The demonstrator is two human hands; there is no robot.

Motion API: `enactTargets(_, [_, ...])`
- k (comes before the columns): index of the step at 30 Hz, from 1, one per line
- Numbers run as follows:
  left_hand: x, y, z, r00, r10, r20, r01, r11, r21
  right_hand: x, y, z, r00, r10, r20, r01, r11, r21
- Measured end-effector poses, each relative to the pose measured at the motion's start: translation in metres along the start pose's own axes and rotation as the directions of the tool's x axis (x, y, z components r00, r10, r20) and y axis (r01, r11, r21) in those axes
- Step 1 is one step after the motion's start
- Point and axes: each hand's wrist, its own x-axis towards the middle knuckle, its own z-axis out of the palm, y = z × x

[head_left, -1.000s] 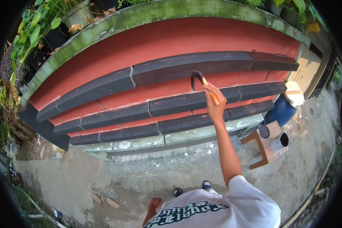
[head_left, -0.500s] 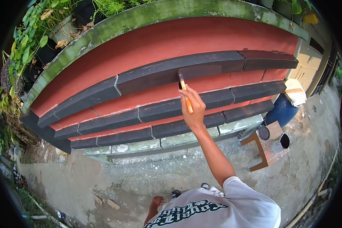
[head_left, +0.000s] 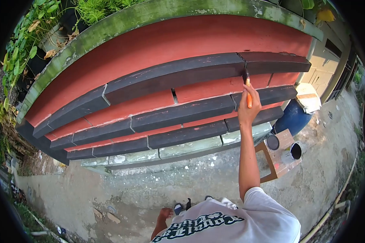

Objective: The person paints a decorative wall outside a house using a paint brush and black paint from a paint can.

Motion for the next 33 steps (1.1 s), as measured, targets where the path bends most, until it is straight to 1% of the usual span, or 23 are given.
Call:
enactTargets(2, [0.005,0.002,0.010,0.999,-0.029,-0.018,0.029,0.999,0.017,-0.003,0.003,0.007,1.000,-0.003,0.031,0.003,1.000,-0.015])
enactTargets(3, [0.009,0.003,0.013,0.999,-0.043,-0.029,0.044,0.999,0.024,-0.009,0.002,0.015,0.997,-0.053,0.049,0.054,0.998,-0.014])
enactTargets(4, [0.013,0.004,0.017,0.999,-0.036,-0.036,0.037,0.999,0.016,-0.016,-0.006,0.021,0.996,-0.061,0.068,0.060,0.998,0.012])
enactTargets(6, [0.015,0.001,0.024,0.998,-0.029,-0.048,0.030,1.000,0.002,-0.033,-0.026,0.032,0.988,-0.064,0.140,0.049,0.993,0.109])
enactTargets(8, [0.013,0.001,0.030,0.999,-0.024,-0.035,0.023,0.999,-0.024,-0.047,-0.042,0.038,0.971,-0.098,0.219,0.037,0.963,0.269])
enactTargets(10, [0.011,0.002,0.036,0.999,-0.016,-0.032,0.015,0.999,-0.033,-0.050,-0.047,0.038,0.949,-0.106,0.298,-0.028,0.911,0.411])
enactTargets(13, [0.006,0.003,0.042,0.999,-0.012,-0.048,0.011,1.000,-0.011,-0.034,-0.032,0.026,0.947,-0.030,0.320,-0.106,0.911,0.398])
enactTargets(14, [0.004,0.004,0.044,0.998,-0.014,-0.060,0.014,1.000,0.004,-0.025,-0.021,0.019,0.957,-0.002,0.291,-0.107,0.927,0.358])
enactTargets(15, [-0.001,0.005,0.046,0.997,-0.018,-0.072,0.019,1.000,0.017,-0.015,-0.009,0.012,0.977,-0.023,0.211,-0.043,0.952,0.304])
enactTargets(17, [0.002,-0.001,0.043,0.997,-0.029,-0.067,0.030,1.000,0.008,0.002,0.005,-0.003,0.992,0.039,0.119,-0.064,0.976,0.209])
enactTargets(20, [0.003,-0.010,0.039,0.996,-0.052,-0.072,0.052,0.999,-0.001,0.022,0.013,-0.017,1.000,-0.027,-0.011,0.027,0.997,0.069])
enactTargets(21, [0.003,-0.013,0.038,0.995,-0.061,-0.076,0.061,0.998,-0.004,0.027,0.010,-0.017,1.000,-0.027,-0.001,0.027,0.998,0.057])
enactTargets(24, [0.003,-0.018,0.039,0.994,-0.071,-0.081,0.070,0.997,-0.009,0.020,0.001,0.006,0.991,-0.118,0.066,0.116,0.993,0.037])
enactTargets(26, [0.002,-0.017,0.042,0.996,-0.059,-0.069,0.060,0.998,0.003,0.009,-0.023,0.018,0.984,-0.146,0.103,0.135,0.984,0.113])
enactTargets(27, [0.001,-0.017,0.043,0.996,-0.056,-0.064,0.056,0.998,0.010,0.003,-0.035,0.021,0.979,-0.128,0.159,0.098,0.978,0.187])
enactTargets(28, [0.003,-0.017,0.044,0.997,-0.057,-0.061,0.057,0.998,0.000,-0.004,-0.041,0.028,0.972,-0.158,0.173,0.110,0.960,0.259])
enactTargets(30, [0.005,-0.015,0.047,0.997,-0.058,-0.057,0.057,0.998,-0.018,-0.011,-0.051,0.031,0.955,-0.154,0.254,0.034,0.906,0.422])
enactTargets(33, [0.004,-0.008,0.050,0.998,-0.012,-0.063,0.013,1.000,0.028,-0.003,-0.041,0.024,0.956,-0.080,0.281,-0.044,0.912,0.408])
